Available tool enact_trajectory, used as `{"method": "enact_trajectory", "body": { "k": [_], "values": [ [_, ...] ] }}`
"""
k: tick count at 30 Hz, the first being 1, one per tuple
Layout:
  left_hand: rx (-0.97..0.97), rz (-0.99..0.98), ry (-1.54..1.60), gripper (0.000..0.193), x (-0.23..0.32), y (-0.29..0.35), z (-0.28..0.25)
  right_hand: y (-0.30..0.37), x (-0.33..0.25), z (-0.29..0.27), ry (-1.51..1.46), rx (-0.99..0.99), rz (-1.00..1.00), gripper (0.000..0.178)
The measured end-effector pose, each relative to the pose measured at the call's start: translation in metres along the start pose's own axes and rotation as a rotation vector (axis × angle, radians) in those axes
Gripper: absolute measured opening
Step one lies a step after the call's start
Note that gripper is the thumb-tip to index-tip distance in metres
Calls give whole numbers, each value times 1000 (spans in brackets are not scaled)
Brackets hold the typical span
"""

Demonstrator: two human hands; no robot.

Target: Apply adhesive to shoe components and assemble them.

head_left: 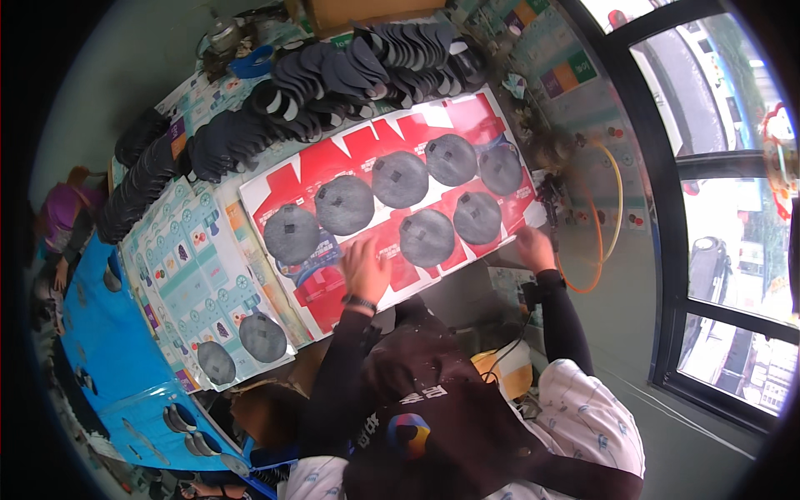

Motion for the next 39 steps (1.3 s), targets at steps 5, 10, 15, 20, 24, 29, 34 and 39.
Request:
{"method": "enact_trajectory", "body": {
  "k": [5, 10, 15, 20, 24, 29, 34, 39],
  "values": [
    [-204, 63, -233, 52, 38, -64, 73, -40, 11, -3, -189, 13, -27, 15],
    [-299, 119, -436, 50, 50, -73, 102, -74, -22, 21, -127, 12, -145, 25],
    [-300, 87, -512, 43, 55, -71, 105, -100, -59, 44, -129, -21, -221, 33],
    [-333, 21, -455, 32, 52, -76, 104, -111, -69, 59, -80, -76, -229, 37],
    [-327, -33, -423, 27, 46, -83, 103, -107, -70, 62, -60, -23, -282, 29],
    [-345, -138, -382, 23, 29, -93, 112, -108, -71, 64, -31, 27, -318, 21],
    [-388, -170, -391, 20, 15, -96, 122, -128, -73, 76, 41, -29, -348, 11],
    [-520, -156, -16, 9, 39, -80, 118, -134, -68, 89, 217, -239, -495, 19]
  ]
}}
Point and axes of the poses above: each hand's wrist, its own y-axis away from the middle knuckle, its own z-axis out of the palm, x = y × z, the point moved 6 cm from there along -y, towards the middle knuckle, and after that the axes turned 8 degrees about z, right-handed, at the moved point
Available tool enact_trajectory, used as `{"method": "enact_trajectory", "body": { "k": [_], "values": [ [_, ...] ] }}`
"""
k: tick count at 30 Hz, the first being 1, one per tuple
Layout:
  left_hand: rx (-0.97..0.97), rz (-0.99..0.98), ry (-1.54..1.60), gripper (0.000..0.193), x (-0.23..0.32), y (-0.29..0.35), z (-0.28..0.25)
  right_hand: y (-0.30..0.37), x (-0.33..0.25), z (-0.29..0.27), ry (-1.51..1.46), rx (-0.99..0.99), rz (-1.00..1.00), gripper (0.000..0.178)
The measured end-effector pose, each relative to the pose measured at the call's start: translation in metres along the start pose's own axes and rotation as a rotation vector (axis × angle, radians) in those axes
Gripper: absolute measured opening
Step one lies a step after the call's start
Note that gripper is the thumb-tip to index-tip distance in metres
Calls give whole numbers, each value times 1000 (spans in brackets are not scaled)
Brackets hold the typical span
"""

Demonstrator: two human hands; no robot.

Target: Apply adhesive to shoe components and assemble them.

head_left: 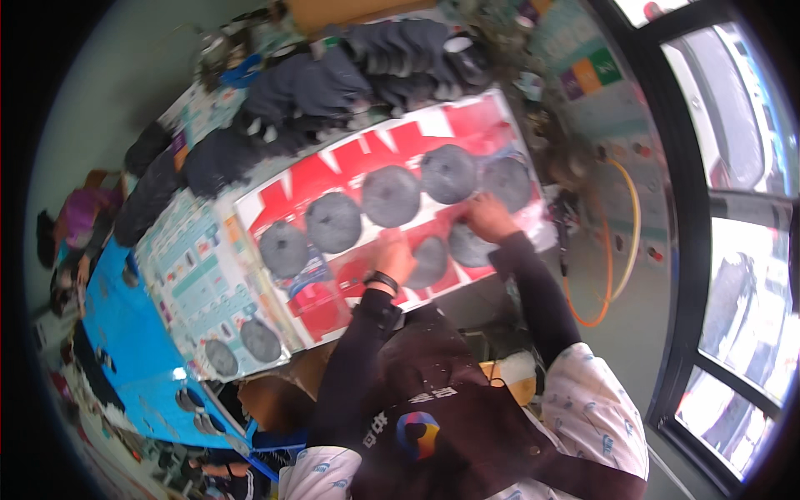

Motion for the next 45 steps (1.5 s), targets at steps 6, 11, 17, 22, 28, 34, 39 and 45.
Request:
{"method": "enact_trajectory", "body": {
  "k": [6, 11, 17, 22, 28, 34, 39, 45],
  "values": [
    [138, 106, 600, 13, -21, 116, -87, 55, -34, -64, -194, -438, -141, 17],
    [526, -115, 849, 22, -167, 250, -190, 61, -144, -124, -579, -234, -76, 6],
    [956, -508, 931, 24, -407, 417, -254, 19, -363, -84, -506, -151, -181, 14],
    [1044, -750, 824, 22, -578, 473, -230, -19, -535, -16, -1095, -337, -73, 11],
    [1166, -815, 237, 10, -626, 505, -221, -71, -622, 125, -1181, -262, 189, 10],
    [1191, -791, 135, 10, -610, 511, -224, -69, -617, 180, -798, 43, 241, 14],
    [1118, -724, 39, 18, -605, 507, -221, -56, -621, 152, -527, 212, 38, 14],
    [1130, -794, 218, 36, -639, 509, -187, -53, -630, 144, -429, 127, -66, 21]
  ]
}}
Point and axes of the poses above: each hand's wrist, its own y-axis away from the middle knuckle, its own z-axis out of the palm, x = y × z, the point moved 6 cm from there along -y, towards the middle knuckle, and after that the axes turned 8 degrees about z, right-handed, at the moved point
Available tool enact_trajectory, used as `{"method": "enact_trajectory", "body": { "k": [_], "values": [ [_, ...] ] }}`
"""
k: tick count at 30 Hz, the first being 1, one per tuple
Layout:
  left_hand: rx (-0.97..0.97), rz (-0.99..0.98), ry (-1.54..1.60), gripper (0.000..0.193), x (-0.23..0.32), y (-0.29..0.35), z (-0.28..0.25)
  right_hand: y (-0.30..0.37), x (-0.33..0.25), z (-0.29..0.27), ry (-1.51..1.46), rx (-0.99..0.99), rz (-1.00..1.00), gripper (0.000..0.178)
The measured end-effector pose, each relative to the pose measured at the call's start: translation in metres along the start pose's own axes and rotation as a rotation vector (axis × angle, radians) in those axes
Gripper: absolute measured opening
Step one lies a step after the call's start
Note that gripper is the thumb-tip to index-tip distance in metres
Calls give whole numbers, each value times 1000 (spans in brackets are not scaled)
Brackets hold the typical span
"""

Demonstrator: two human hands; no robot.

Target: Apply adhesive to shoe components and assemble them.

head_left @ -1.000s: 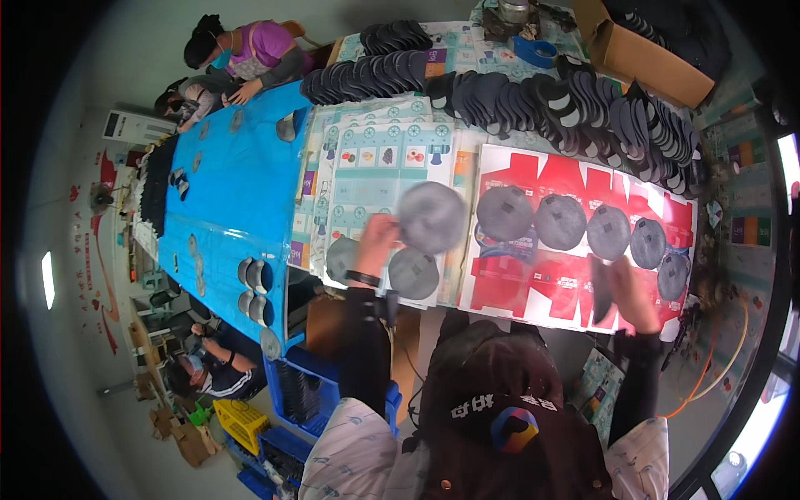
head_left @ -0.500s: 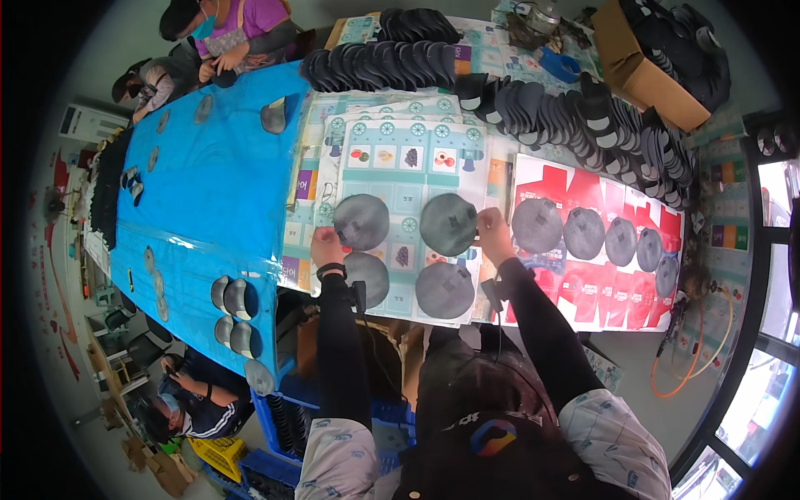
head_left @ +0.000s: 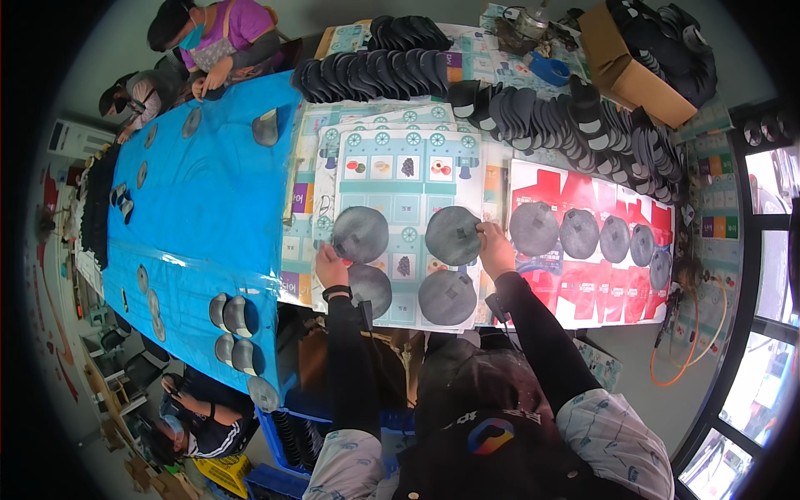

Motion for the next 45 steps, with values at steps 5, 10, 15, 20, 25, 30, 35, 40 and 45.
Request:
{"method": "enact_trajectory", "body": {
  "k": [5, 10, 15, 20, 25, 30, 35, 40, 45],
  "values": [
    [46, -121, 317, 53, 9, 13, -4, 7, -4, -18, 111, 11, 39, 40],
    [20, 67, 231, 46, 122, 49, 14, 17, 53, -89, 141, 90, 155, 39],
    [-113, 551, 93, 44, 302, 125, 93, 30, 153, -178, 174, 219, 317, 26],
    [-409, 802, -44, 48, 435, 181, 190, 21, 237, -235, 91, 254, 434, 20],
    [-493, 996, -291, 52, 483, 195, 266, -9, 270, -259, 58, 257, 356, 24],
    [-554, 1071, -541, 51, 487, 200, 304, -50, 258, -251, 93, 182, 138, 33],
    [-531, 1127, -673, 45, 488, 210, 307, -80, 244, -231, 145, 155, 46, 37],
    [-492, 1115, -652, 38, 496, 209, 303, -97, 250, -211, 151, 67, 113, 34],
    [-514, 1085, -687, 27, 507, 202, 308, -113, 255, -200, 241, 50, 129, 26]
  ]
}}
Point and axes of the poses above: each hand's wrist, its own y-axis away from the middle knuckle, its own z-axis out of the palm, x = y × z, the point moved 6 cm from there along -y, towards the middle knuckle, and after that the axes turned 8 degrees about z, right-handed, at the moved point
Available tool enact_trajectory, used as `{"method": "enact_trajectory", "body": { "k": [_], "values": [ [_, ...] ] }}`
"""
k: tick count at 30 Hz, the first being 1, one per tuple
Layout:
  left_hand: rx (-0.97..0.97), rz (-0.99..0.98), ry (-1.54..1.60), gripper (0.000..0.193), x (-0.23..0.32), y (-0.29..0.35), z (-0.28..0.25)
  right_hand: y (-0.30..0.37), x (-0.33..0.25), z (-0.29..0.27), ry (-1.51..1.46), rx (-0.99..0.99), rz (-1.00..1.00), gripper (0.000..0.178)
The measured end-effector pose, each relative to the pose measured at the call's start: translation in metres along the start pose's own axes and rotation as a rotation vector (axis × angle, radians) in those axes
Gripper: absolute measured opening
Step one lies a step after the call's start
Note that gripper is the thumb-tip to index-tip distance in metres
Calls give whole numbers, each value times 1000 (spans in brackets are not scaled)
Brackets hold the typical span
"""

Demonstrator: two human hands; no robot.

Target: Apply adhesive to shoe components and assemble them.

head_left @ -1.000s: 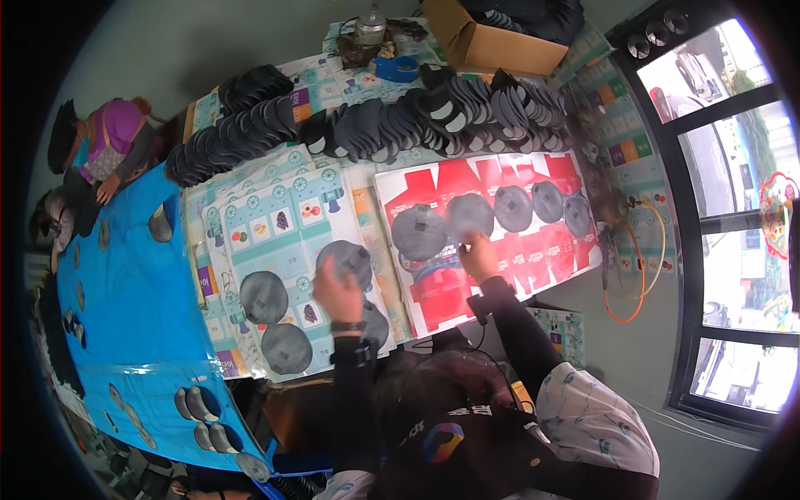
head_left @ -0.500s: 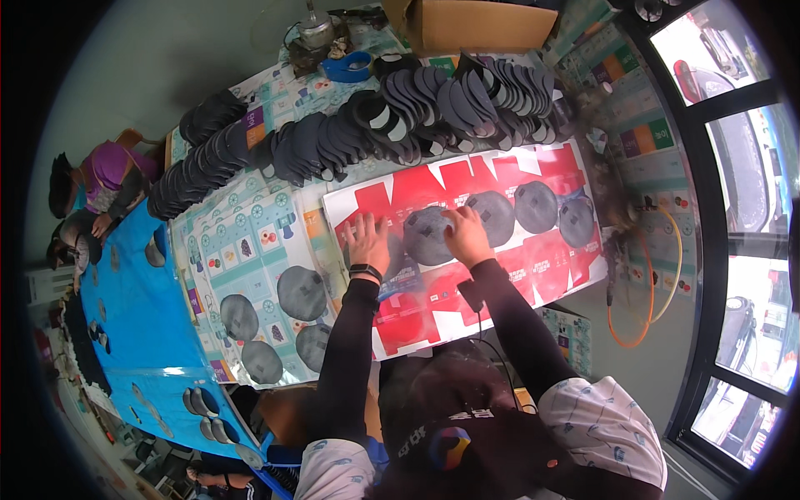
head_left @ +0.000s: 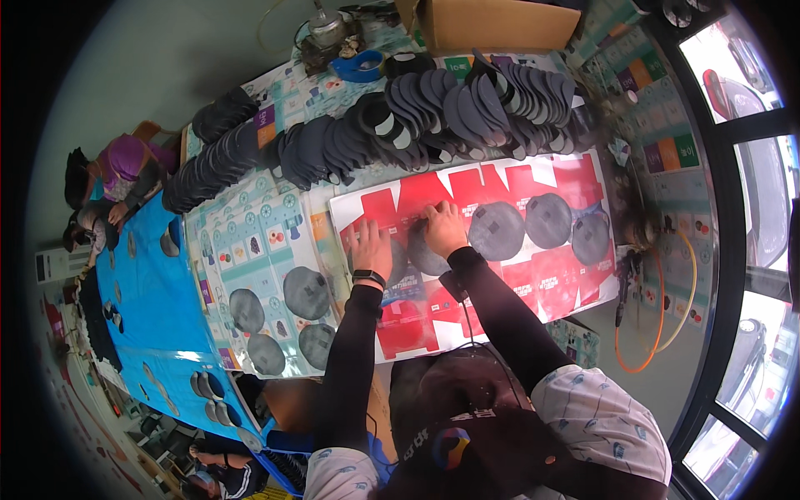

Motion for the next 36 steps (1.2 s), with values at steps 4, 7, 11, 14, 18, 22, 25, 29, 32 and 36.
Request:
{"method": "enact_trajectory", "body": {
  "k": [4, 7, 11, 14, 18, 22, 25, 29, 32, 36],
  "values": [
    [12, -23, 23, 25, -2, -4, -3, -3, -3, 5, 10, -95, 16, 26],
    [13, -37, 23, 24, -4, -6, -3, -5, -7, 7, 48, -167, 41, 27],
    [19, -36, 41, 23, -7, -8, -1, -12, -12, 9, 178, -209, 65, 31],
    [34, -18, 54, 21, -11, -11, 1, -15, -18, 10, 269, -200, -31, 32],
    [38, 23, 62, 19, -13, -15, 3, -19, -19, 11, 307, -222, -138, 33],
    [17, 16, 93, 18, -14, -19, 6, -22, -17, 15, 323, -259, -275, 34],
    [159, 6, 93, 18, -14, -14, -13, -25, -17, 18, 320, -257, -284, 26],
    [61, 55, 147, 16, -13, 1, -50, -24, -22, 5, 386, -231, -384, 25],
    [230, -50, 226, 18, -35, 36, -110, -11, -23, -22, 367, -396, -500, 38],
    [296, -366, 890, 15, -149, 100, -149, 22, -37, -73, 125, -557, -364, 35]
  ]
}}
Point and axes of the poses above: each hand's wrist, its own y-axis away from the middle knuckle, its own z-axis out of the palm, x = y × z, the point moved 6 cm from there along -y, towards the middle knuckle, and after that the axes turned 8 degrees about z, right-handed, at the moved point
